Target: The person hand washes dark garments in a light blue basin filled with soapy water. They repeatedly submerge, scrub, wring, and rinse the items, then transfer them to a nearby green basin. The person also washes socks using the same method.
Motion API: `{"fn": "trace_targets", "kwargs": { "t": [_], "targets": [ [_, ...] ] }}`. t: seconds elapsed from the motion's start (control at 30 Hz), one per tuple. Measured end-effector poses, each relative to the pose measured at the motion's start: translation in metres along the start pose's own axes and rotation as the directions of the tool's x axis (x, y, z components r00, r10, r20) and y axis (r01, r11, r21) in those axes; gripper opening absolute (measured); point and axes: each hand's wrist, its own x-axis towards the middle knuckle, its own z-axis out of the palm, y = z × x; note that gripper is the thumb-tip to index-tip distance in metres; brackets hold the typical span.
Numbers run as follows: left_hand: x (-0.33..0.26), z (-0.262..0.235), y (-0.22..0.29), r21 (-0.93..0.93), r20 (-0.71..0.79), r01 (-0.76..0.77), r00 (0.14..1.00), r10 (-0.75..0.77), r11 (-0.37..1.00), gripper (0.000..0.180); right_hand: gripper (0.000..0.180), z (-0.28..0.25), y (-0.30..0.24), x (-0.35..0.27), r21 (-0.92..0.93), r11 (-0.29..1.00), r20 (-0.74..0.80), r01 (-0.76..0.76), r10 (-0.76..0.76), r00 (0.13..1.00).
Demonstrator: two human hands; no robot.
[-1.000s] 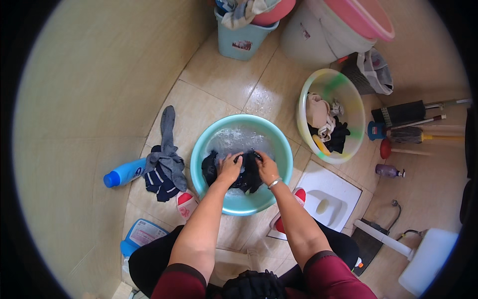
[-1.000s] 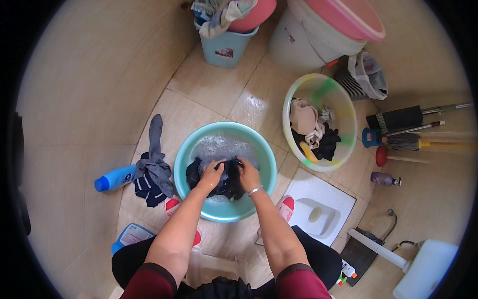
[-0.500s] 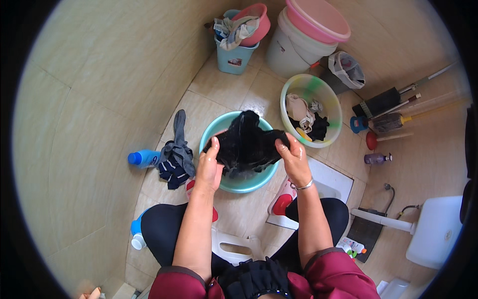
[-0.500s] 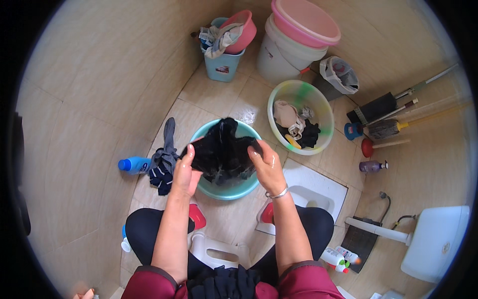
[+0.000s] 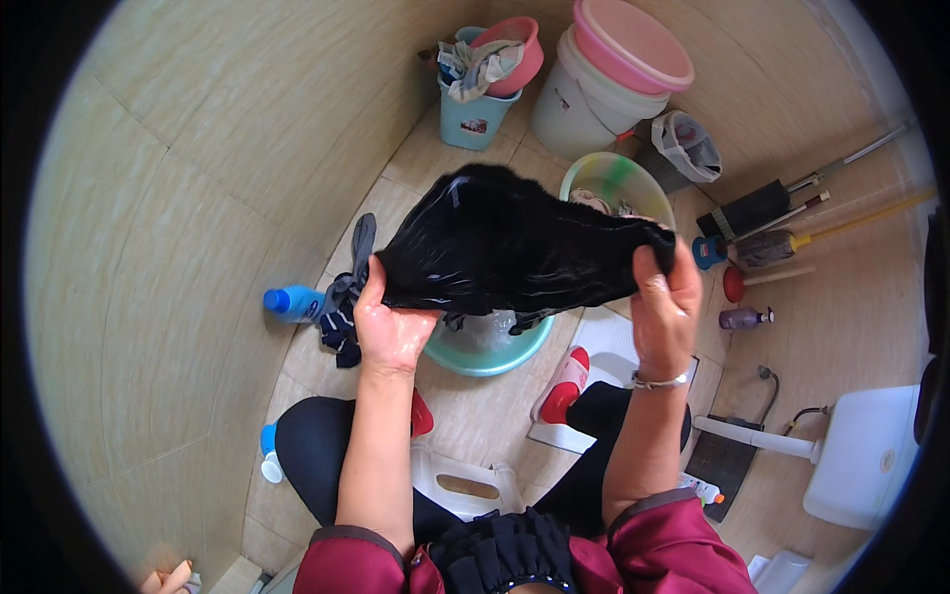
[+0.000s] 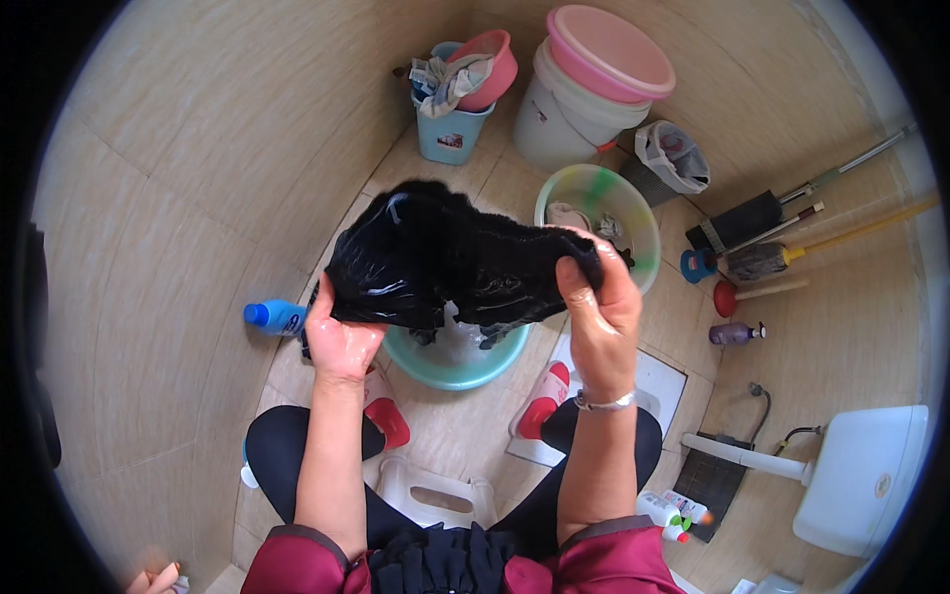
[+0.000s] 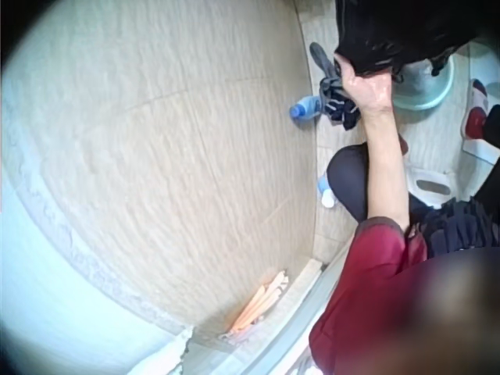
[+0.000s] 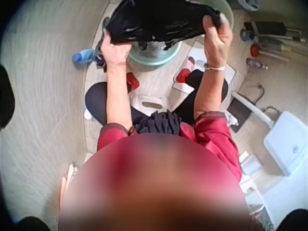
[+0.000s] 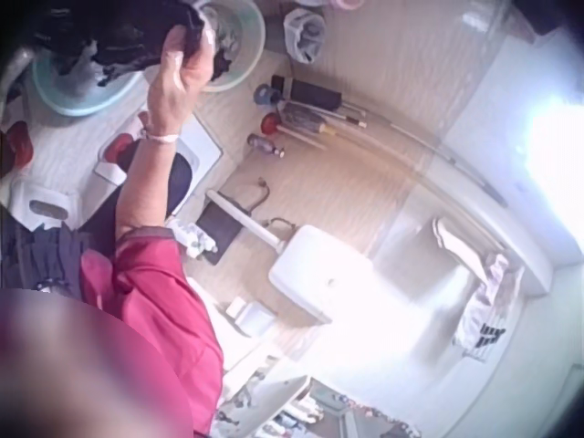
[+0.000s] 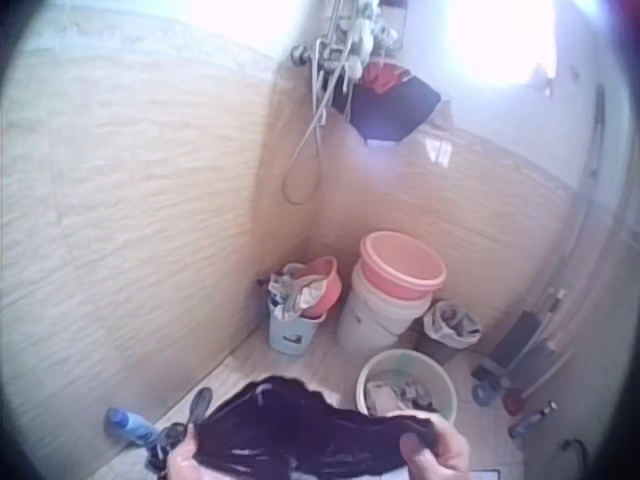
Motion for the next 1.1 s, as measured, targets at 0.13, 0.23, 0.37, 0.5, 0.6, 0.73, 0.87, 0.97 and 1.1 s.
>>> {"fn": "trace_targets", "kwargs": {
  "t": [0.13,0.23,0.37,0.5,0.6,0.73,0.87,0.97,1.1],
  "targets": [
    [0.015,-0.081,-0.009,0.065,-0.181,-0.071,0.980,0.082,0.995,0.051,0.027,-0.011,0.090,-0.001,-0.211,0.976,-0.038,-0.055,0.048,0.998],
    [0.026,-0.144,-0.024,0.315,-0.318,-0.110,0.923,0.215,0.943,0.050,0.029,-0.021,0.170,-0.014,-0.366,0.912,-0.150,-0.185,0.139,0.979],
    [0.047,-0.211,-0.056,0.984,-0.155,0.093,0.872,0.463,0.155,0.040,0.038,-0.023,0.270,-0.036,-0.631,0.769,0.003,-0.102,0.133,0.991],
    [0.059,-0.250,-0.086,0.806,-0.035,0.192,0.959,0.280,-0.559,0.058,0.059,-0.014,0.337,-0.063,-0.850,0.523,0.129,-0.057,0.313,0.941],
    [0.066,-0.268,-0.097,0.597,-0.157,0.205,0.978,0.138,-0.776,0.070,0.077,-0.009,0.371,-0.074,-0.929,0.369,0.166,0.014,0.384,0.908],
    [0.076,-0.283,-0.105,0.516,-0.255,0.235,0.960,0.114,-0.824,0.076,0.085,-0.011,0.407,-0.081,-0.950,0.303,0.198,0.070,0.413,0.889],
    [0.084,-0.306,-0.118,0.442,-0.431,0.339,0.892,0.135,-0.831,0.083,0.089,-0.013,0.436,-0.090,-0.963,0.268,0.175,0.031,0.532,0.828],
    [0.089,-0.342,-0.131,0.638,-0.481,0.521,0.845,0.234,-0.567,0.079,0.075,-0.010,0.459,-0.093,-0.959,0.283,0.143,-0.027,0.559,0.817],
    [0.067,-0.392,-0.141,0.668,-0.282,0.318,0.945,0.167,-0.673,0.054,0.060,-0.017,0.469,-0.091,-0.984,0.164,0.098,-0.070,0.826,0.555]
  ]
}}
